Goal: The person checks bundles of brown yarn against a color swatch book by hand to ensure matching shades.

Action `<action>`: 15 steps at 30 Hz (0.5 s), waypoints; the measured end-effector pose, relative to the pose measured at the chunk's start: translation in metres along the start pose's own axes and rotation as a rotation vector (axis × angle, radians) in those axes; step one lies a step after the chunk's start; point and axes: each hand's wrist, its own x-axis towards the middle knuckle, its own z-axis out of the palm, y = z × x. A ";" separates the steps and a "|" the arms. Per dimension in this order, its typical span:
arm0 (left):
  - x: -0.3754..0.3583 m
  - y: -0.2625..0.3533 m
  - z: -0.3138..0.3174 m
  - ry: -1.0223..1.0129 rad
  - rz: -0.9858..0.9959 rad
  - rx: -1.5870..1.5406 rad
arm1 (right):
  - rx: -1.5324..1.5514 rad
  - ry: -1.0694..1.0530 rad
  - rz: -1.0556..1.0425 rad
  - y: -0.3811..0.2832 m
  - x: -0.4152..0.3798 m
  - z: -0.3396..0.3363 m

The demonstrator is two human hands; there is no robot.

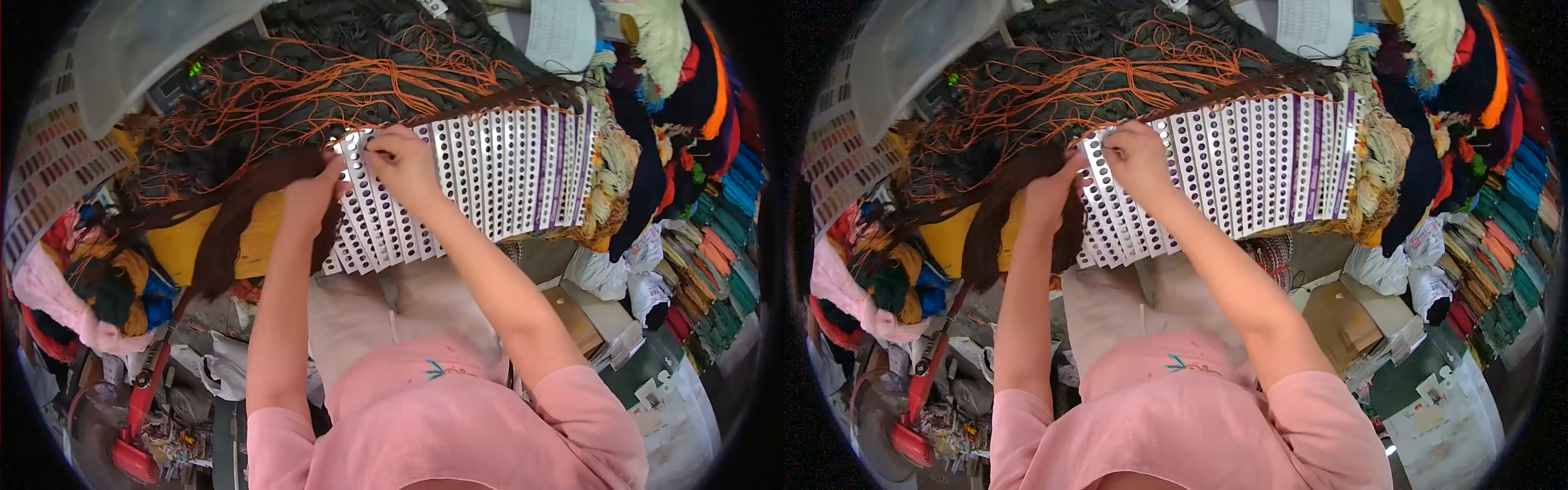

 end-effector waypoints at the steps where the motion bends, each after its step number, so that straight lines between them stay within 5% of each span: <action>1: 0.021 -0.011 0.009 -0.024 0.067 0.107 | -0.030 -0.004 -0.005 0.003 -0.001 0.005; 3: 0.035 -0.014 0.010 -0.055 0.192 0.846 | -0.131 0.011 -0.125 0.011 -0.003 0.006; 4: 0.031 -0.026 0.001 -0.091 0.461 0.869 | -0.128 0.028 -0.193 0.014 -0.006 0.005; 5: 0.016 -0.015 0.003 -0.082 0.356 0.818 | -0.170 0.004 -0.232 0.014 -0.009 0.004; 7: 0.038 -0.059 -0.014 -0.009 0.801 1.054 | -0.282 -0.104 -0.251 0.006 -0.016 -0.001; 9: 0.030 -0.045 -0.007 -0.023 0.759 0.783 | -0.365 -0.217 -0.212 -0.005 -0.021 0.000; 11: 0.004 -0.006 0.003 -0.115 0.186 -0.026 | -0.406 -0.283 -0.201 -0.010 -0.024 -0.002; 15: -0.004 0.004 0.013 -0.137 0.205 -0.202 | -0.248 -0.197 -0.293 -0.002 -0.022 -0.006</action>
